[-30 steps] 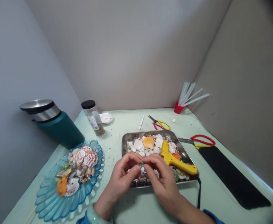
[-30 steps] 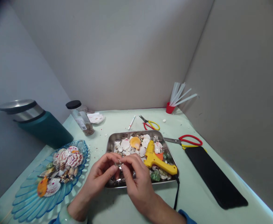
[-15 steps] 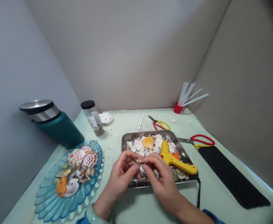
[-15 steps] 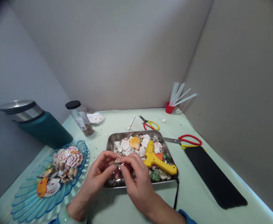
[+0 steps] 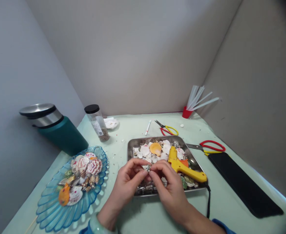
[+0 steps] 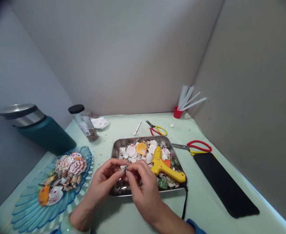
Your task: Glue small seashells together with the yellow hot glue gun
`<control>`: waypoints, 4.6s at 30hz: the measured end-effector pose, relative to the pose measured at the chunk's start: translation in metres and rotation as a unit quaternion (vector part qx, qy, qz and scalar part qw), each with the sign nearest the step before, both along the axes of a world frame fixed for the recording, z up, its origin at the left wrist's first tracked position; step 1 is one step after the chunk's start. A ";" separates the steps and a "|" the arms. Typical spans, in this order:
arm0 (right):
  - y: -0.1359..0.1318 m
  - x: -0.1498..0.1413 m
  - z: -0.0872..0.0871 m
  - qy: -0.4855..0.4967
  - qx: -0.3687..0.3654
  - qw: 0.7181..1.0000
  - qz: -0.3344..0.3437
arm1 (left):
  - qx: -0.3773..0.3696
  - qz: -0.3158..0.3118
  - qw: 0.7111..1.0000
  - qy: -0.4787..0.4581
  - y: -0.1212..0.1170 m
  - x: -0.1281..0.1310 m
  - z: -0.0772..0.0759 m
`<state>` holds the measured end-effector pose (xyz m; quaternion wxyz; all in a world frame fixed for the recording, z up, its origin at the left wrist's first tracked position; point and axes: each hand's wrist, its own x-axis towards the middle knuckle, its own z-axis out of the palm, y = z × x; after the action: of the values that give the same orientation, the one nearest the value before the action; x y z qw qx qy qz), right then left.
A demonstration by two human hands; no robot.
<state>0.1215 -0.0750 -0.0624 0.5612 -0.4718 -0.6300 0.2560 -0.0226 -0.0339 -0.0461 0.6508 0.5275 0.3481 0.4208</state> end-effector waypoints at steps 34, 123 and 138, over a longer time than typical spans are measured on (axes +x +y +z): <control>0.004 0.001 -0.003 -0.023 0.010 1.000 -0.012 | 0.005 0.035 0.999 0.009 0.003 0.003 -0.008; 0.002 -0.002 -0.009 0.052 -0.065 0.996 -0.019 | 0.037 -0.025 0.996 0.072 -0.001 0.000 -0.001; 0.003 -0.002 -0.007 0.050 -0.068 0.996 -0.018 | 0.073 -0.001 0.988 0.137 -0.003 0.005 -0.003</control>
<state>0.1194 -0.0725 -0.0699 0.5631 -0.5070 -0.5736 0.3113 -0.0178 -0.0366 -0.0490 0.5571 0.6267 0.4019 0.3678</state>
